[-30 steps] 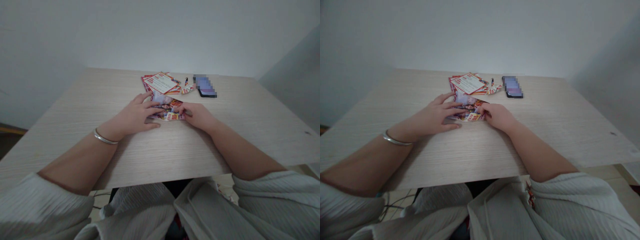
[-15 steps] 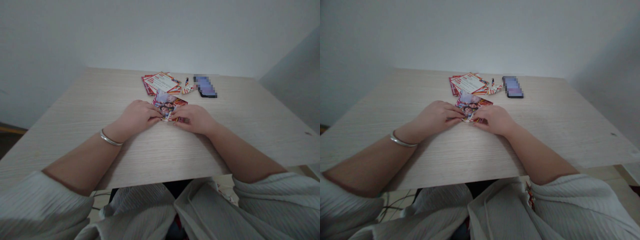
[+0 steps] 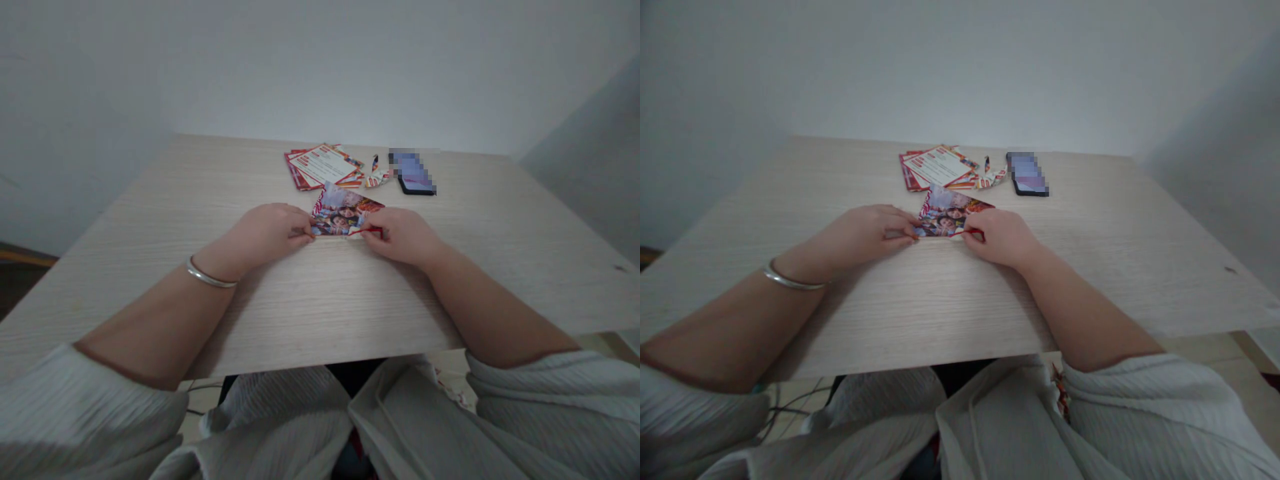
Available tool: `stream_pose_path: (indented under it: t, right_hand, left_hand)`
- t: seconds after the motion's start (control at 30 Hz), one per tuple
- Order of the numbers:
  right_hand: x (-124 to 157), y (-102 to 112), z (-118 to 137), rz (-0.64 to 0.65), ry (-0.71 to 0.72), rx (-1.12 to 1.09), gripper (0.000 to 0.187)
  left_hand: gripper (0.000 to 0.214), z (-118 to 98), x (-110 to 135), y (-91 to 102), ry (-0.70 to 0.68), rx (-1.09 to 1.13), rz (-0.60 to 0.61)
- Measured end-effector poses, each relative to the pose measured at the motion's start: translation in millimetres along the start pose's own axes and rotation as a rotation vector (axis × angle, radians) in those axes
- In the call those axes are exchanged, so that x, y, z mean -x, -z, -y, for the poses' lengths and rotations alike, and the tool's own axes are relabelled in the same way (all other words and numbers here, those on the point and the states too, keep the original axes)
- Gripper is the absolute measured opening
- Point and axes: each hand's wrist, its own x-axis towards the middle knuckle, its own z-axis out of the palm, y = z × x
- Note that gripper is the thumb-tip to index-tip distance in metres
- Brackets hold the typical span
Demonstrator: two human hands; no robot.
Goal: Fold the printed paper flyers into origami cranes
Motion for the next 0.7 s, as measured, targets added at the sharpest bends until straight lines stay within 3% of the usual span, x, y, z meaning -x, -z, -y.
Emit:
stream_pose_path:
  t: [0.2,0.4,0.7]
  right_hand:
    - [-3.0,-0.7,7.1,-0.042,-0.098,-0.009,0.025]
    - [-11.0,-14.2,5.7,-0.140,-0.172,-0.095,0.020]
    - [-16.3,-24.0,0.6,-0.133,-0.170,-0.184,0.029]
  left_hand:
    - [0.038,-6.7,-2.1,-5.2,0.005,0.010,-0.044]
    - [0.034,-9.6,-3.2,-7.8,0.114,-0.032,-0.071]
    - [0.035,-10.4,-3.0,-7.8,0.005,-0.088,-0.041]
